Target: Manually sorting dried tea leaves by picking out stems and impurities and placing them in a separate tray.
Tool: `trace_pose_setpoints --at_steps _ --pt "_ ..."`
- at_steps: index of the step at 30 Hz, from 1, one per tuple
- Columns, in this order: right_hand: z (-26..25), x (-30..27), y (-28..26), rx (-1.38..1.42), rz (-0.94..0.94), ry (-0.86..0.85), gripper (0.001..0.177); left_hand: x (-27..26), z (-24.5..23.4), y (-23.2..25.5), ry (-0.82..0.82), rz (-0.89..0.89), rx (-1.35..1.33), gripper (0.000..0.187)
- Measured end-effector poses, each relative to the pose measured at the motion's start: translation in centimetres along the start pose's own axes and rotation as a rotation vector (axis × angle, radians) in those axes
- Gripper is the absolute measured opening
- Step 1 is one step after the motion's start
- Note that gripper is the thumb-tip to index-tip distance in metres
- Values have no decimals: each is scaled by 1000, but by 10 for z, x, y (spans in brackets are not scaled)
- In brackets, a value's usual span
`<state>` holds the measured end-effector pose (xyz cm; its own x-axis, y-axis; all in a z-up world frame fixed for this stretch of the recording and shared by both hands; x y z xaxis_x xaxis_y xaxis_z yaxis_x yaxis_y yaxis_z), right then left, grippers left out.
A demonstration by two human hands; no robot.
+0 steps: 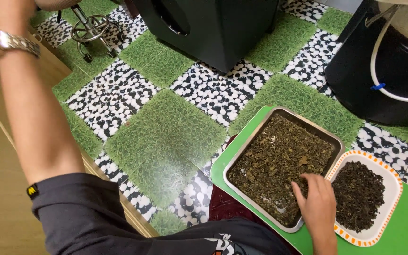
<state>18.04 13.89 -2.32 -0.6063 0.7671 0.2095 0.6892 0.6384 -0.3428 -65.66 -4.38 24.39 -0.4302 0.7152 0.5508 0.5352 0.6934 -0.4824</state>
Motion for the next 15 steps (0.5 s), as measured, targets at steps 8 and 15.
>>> trace_pose_setpoints --at_steps 8,15 --pt "-25 53 -30 67 160 -297 86 -73 -176 169 -288 -324 -607 41" --pt "19 50 -10 -58 -30 -332 87 -165 -269 324 -831 -208 -1123 28"
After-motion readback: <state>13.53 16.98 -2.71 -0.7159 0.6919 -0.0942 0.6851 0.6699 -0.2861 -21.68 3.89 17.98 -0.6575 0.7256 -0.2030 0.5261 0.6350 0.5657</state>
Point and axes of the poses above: each hand's wrist, its own x-axis towards the middle knuckle, its own z-axis out of the palm, y = z × x, the point moved 1 cm from there along x, towards the middle knuckle, and after that the axes turned 4 degrees about x, right-handed, at the moved point
